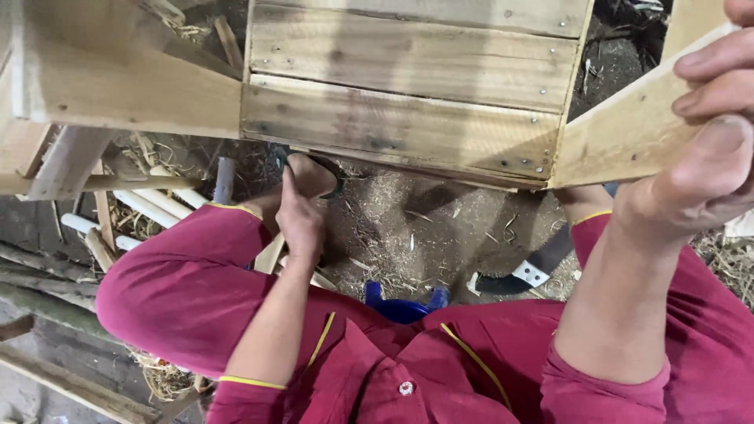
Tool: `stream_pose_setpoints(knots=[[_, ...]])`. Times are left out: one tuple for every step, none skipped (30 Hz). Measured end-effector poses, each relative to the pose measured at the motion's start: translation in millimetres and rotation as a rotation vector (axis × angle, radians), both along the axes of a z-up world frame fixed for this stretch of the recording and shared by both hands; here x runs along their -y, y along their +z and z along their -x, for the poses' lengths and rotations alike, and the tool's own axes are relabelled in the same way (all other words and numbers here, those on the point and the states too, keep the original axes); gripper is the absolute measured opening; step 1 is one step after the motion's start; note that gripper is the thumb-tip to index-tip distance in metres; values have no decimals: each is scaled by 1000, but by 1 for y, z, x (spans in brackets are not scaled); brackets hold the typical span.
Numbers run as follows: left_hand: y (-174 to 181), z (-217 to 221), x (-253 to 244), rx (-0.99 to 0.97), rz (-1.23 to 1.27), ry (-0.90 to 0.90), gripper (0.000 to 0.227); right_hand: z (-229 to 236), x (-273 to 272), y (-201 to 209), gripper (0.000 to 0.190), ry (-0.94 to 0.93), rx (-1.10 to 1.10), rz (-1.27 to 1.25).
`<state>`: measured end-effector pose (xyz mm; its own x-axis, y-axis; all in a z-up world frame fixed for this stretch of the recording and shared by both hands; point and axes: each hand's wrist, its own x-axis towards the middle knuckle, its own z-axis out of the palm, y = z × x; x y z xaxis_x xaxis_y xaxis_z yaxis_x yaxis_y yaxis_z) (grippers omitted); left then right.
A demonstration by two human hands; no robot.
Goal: The person sands a wooden chair using a sanding block. They smooth the seat, backrest, and legs of the chair while sitting on the floor in a workshop.
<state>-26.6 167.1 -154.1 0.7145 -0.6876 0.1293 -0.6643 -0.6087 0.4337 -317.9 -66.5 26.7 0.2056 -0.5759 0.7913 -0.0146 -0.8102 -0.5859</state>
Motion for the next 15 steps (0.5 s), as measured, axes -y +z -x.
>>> stream_pose_setpoints(knots=[[-3, 2, -5, -210, 213, 202, 36, 1, 0, 1, 14, 6, -31, 4], [-8, -3, -6, -213, 222, 206, 36, 0, -3, 2, 14, 10, -34, 12], [-12, -7, -6, -368, 265, 302, 34, -1, -5, 3, 22, -56, -71, 51], [-15, -14, -2, -521, 309, 391, 35, -2, -5, 5, 30, -124, -102, 93], [4, -4, 20, -522, 320, 388, 35, -3, -5, 8, 30, -124, -100, 104], [25, 6, 39, -736, 313, 465, 43, -4, -5, 9, 29, -112, -76, 105], [46, 16, 59, -950, 303, 540, 60, -6, -6, 11, 29, -100, -51, 106], [25, 12, 54, -947, 307, 538, 60, -4, -6, 10, 29, -99, -47, 109], [3, 8, 51, -952, 503, 480, 58, -3, -6, 10, 25, -64, -27, 96], [-17, -1, 56, -956, 700, 404, 56, -4, -3, 11, 23, -37, -4, 90], [-21, -11, 64, -956, 705, 389, 56, -5, -2, 11, 23, -46, 2, 101], [-27, -17, 71, -922, 696, 363, 52, -3, -2, 9, 16, -55, -4, 71], [-36, -23, 78, -889, 687, 337, 50, -2, -2, 5, 11, -64, -9, 41], [-38, -28, 94, -904, 689, 354, 50, -8, -5, 5, 11, -53, -29, 41], [-41, -34, 110, -764, 651, 296, 50, -14, -8, 4, 16, -140, -45, 71]])
